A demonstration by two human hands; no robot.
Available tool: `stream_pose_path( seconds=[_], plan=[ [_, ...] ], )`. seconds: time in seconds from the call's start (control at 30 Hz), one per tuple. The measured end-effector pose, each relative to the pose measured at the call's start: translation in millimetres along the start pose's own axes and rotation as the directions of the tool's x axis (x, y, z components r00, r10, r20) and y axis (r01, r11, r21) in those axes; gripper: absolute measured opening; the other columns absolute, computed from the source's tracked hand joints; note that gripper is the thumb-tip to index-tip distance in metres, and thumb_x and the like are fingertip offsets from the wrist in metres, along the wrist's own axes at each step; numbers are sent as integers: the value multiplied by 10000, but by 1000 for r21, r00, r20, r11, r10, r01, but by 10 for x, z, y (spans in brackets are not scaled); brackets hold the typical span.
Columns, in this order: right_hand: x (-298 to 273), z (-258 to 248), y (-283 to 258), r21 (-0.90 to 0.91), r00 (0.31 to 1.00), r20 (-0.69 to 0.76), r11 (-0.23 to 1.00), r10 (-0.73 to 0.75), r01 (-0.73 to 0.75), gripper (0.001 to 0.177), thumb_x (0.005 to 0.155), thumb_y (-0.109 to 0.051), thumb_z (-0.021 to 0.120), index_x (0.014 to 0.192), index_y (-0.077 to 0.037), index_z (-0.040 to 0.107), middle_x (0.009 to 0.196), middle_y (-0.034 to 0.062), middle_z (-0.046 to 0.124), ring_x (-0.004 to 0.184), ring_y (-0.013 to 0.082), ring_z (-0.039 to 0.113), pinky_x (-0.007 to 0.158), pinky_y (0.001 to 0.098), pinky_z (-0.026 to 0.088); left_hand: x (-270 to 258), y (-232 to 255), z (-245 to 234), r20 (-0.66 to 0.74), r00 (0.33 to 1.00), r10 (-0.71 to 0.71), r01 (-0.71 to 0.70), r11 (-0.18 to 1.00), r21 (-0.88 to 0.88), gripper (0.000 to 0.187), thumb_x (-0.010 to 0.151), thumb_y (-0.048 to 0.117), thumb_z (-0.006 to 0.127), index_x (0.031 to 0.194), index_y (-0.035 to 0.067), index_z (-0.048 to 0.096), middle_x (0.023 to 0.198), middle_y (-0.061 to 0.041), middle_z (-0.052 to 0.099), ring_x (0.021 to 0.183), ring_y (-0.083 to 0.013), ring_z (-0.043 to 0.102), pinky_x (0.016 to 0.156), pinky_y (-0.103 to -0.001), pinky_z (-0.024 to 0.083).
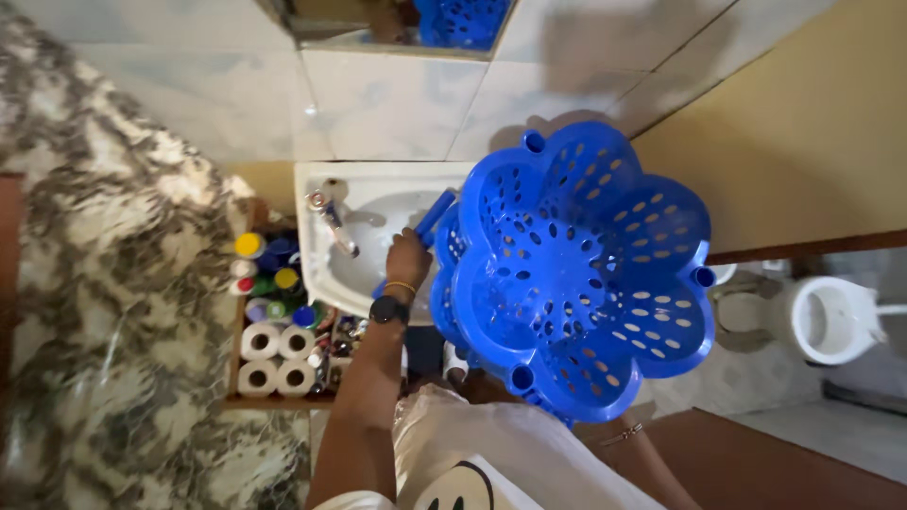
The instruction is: The person assembles a blue flower-shaped plastic basket by inserting cylindrical rods into the basket's holes. They repeatedly adjust and reinsert the rods to secure the structure, then stack a second identical basket on top and continue inserting rods into the combined unit.
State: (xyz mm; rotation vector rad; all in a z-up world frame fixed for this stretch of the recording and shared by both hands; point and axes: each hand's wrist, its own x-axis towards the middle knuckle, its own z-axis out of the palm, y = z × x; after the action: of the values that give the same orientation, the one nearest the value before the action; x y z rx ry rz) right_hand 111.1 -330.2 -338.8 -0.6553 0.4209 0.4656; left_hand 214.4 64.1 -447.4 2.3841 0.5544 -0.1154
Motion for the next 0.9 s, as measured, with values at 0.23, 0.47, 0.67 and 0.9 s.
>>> stream_pose_path(
  seconds=[0.23, 0.47, 0.67, 0.9],
  plan=[
    [406, -25, 201, -32, 995, 91, 999, 34, -31, 234, 1035, -220, 594, 1246, -121, 617, 1197, 51, 670, 1083, 200, 637, 920, 372, 542, -828, -536, -436, -51, 998, -32, -2, 831, -556, 431, 853, 263, 765, 1121, -28, 596, 927, -212, 725, 817, -329, 687, 707, -443, 559],
    [615, 51, 627, -165, 972, 231, 986, 35, 3, 239, 1049, -225, 585, 1265, -125, 605, 1201, 48, 658, 1087, 199, 623, 921, 376, 532, -1890, -685, -1359, 4, 974, -225, 116, 487, -865, 335, 882, 104, 700, 1196, -2, 650, 971, -55, 702, 824, -145, 634, 722, -298, 526],
    [589, 396, 1104, -604, 758, 638, 520, -139, 604, 303, 978, -214, 686, 1250, -211, 552, 1171, -44, 610, 1086, 122, 609, 935, 282, 529, -2605, -284, -2091, -139, 932, -334, -6, 370, -929, 318, 948, 107, 658, 1244, -3, 628, 1028, -45, 667, 870, -131, 621, 752, -295, 525],
    [904, 482, 1422, -164, 980, 158, 982, 117, -90, 96, 1070, -271, 604, 1021, -204, 652, 880, -74, 655, 776, 78, 605, 536, 234, 430, -3132, 257, -2557, -214, 894, -393, -71, 347, -935, 455, 936, 68, 634, 1375, 18, 529, 1073, -73, 651, 855, -144, 620, 691, -304, 551]
  ],
)
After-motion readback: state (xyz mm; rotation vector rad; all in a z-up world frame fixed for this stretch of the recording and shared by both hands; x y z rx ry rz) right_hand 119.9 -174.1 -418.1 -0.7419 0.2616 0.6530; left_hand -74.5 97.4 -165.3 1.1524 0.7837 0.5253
